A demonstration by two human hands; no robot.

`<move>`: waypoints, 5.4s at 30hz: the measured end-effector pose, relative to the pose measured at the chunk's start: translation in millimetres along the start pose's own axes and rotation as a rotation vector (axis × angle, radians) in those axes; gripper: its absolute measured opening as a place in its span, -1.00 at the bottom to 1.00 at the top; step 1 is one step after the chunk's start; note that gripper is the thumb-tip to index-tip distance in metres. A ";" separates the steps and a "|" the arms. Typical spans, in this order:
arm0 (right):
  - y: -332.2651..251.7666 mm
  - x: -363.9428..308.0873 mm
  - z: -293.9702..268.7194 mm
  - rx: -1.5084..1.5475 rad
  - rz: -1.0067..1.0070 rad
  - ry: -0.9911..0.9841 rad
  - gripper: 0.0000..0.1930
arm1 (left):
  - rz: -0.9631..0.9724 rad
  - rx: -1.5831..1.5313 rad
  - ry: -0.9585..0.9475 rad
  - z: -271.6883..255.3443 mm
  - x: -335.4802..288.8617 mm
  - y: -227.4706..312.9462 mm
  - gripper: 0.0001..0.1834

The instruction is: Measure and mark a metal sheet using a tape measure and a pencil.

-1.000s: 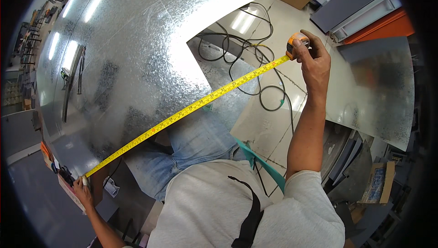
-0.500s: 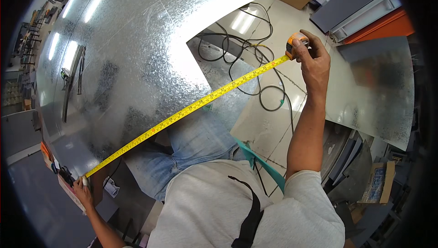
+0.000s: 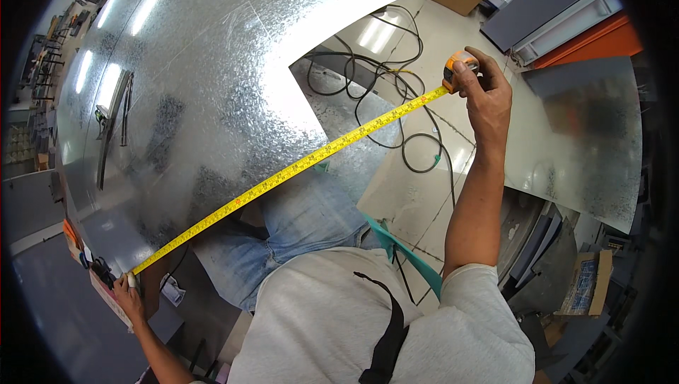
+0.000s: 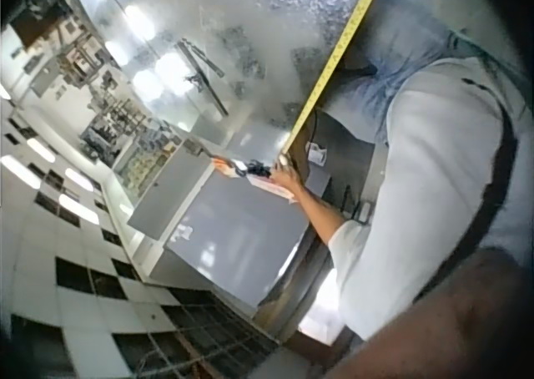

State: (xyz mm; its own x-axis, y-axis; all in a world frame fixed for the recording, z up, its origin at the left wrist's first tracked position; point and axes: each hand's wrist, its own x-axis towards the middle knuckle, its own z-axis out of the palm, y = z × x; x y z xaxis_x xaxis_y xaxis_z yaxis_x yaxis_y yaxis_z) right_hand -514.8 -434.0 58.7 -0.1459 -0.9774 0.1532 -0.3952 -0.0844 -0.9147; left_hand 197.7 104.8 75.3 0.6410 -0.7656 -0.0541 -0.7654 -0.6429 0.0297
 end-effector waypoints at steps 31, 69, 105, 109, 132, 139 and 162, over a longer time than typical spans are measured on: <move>-0.8 -0.6 0.4 0.013 0.001 0.001 -0.45 | -0.028 -0.065 0.007 3.7 1.1 -4.3 -0.59; -0.1 -0.5 0.9 0.005 0.000 -0.003 -0.46 | -0.057 -0.056 -0.009 1.7 0.5 -1.0 -0.62; 3.5 0.6 0.3 0.016 0.010 -0.009 -0.45 | -0.030 -0.042 0.046 6.6 0.3 -7.1 -0.64; 4.5 1.1 0.3 0.005 0.012 -0.009 -0.44 | -0.009 0.038 0.017 -0.5 -0.9 4.5 -0.64; 3.4 1.5 -0.2 -0.006 0.003 -0.007 -0.46 | -0.122 -0.182 0.042 2.2 0.8 11.9 -0.67; 2.6 0.8 -0.1 -0.011 0.012 -0.006 -0.46 | -0.110 -0.068 0.000 -5.3 0.1 25.5 -0.68; 2.3 0.6 -0.1 -0.002 0.018 0.000 -0.47 | -0.104 -0.088 0.009 -1.6 -0.4 12.0 -0.65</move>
State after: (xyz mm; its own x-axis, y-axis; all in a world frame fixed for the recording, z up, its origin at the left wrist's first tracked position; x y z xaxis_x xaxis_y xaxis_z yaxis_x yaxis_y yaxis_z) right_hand -515.8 -434.7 56.7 -0.1528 -0.9788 0.1364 -0.3946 -0.0661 -0.9165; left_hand 188.3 97.4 77.2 0.7172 -0.6949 -0.0525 -0.6873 -0.7178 0.1116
